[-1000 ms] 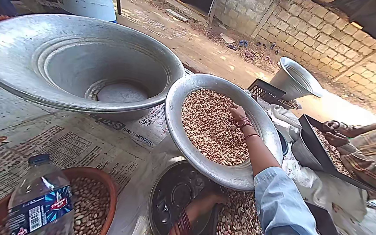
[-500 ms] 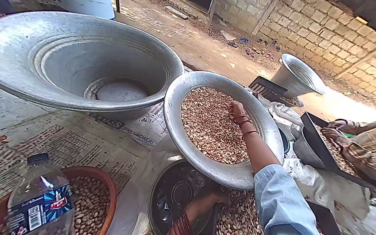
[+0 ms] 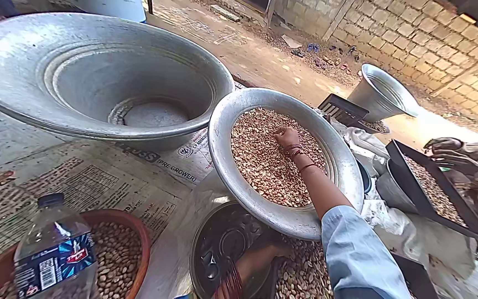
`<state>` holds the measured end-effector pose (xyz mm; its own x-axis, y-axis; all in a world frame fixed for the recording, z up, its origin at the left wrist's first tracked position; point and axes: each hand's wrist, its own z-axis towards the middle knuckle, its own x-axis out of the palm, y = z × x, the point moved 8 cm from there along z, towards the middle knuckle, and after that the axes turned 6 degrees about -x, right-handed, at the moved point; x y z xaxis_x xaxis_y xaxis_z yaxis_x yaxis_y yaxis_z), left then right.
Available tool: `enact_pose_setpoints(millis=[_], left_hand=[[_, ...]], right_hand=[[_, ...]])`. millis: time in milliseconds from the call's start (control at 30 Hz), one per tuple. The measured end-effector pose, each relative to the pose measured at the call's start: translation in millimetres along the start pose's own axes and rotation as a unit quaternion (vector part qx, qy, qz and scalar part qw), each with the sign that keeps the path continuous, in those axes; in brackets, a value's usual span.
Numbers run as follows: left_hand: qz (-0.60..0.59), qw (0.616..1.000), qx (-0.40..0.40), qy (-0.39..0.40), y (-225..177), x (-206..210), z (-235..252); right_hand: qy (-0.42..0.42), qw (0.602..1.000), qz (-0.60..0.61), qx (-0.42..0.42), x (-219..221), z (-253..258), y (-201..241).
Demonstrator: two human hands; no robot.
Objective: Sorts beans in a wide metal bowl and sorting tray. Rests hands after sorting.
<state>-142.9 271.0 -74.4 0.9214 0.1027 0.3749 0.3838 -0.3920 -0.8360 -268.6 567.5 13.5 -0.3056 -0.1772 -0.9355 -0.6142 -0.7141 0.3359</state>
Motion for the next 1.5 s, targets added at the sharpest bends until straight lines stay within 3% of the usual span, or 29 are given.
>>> enact_pose_setpoints(millis=[67, 167, 233, 300, 400, 500, 700, 800, 900, 967, 1267, 1500], left_hand=[[0.005, 1.000, 0.001, 0.000, -0.3, 0.2, 0.9], [0.019, 1.000, 0.000, 0.000, 1.7, 0.0, 3.0], [0.032, 0.999, 0.000, 0.000, 3.7, -0.6, 5.0], [0.036, 0.999, 0.000, 0.008, 4.8, -0.6, 6.2], [0.025, 1.000, 0.001, -0.001, 2.7, -0.7, 2.7], [0.018, 1.000, 0.003, -0.004, 1.9, -0.9, 1.6], [0.034, 0.998, 0.048, -0.009, -1.3, -1.0, 1.0], [0.033, 0.999, 0.041, -0.009, -1.6, -0.3, 2.0], [0.024, 0.999, 0.032, -0.005, 3.4, -2.1, 6.0], [0.010, 1.000, 0.015, -0.001, 0.1, -1.1, 0.5], [0.047, 0.998, -0.006, -0.029, -12.6, 0.6, -9.4], [0.019, 1.000, 0.012, -0.019, -5.8, -0.5, -4.8]], right_hand=[[0.018, 0.999, 0.011, 0.023, 3.6, 11.5, -11.4], [-0.026, 0.985, 0.156, 0.062, -1.7, -8.7, -22.5], [-0.022, 0.960, 0.262, 0.099, -7.4, -23.6, -12.1], [0.027, 0.953, 0.292, 0.073, -8.7, -30.4, 11.9], [0.106, 0.974, 0.194, -0.057, -8.7, -44.0, 63.1], [0.107, 0.977, 0.078, -0.167, 1.5, -56.9, 86.6], [0.115, 0.961, -0.002, -0.250, 27.6, -40.8, 96.7], [0.124, 0.970, 0.051, -0.203, 24.8, -45.0, 88.1], [0.132, 0.973, 0.187, -0.017, 26.6, -55.2, 50.0], [0.111, 0.971, 0.211, 0.032, 25.9, -55.2, 41.4], [0.017, 0.990, 0.088, -0.108, 33.0, -45.9, 82.7], [0.054, 0.989, 0.099, -0.091, 28.0, -47.6, 84.3]])
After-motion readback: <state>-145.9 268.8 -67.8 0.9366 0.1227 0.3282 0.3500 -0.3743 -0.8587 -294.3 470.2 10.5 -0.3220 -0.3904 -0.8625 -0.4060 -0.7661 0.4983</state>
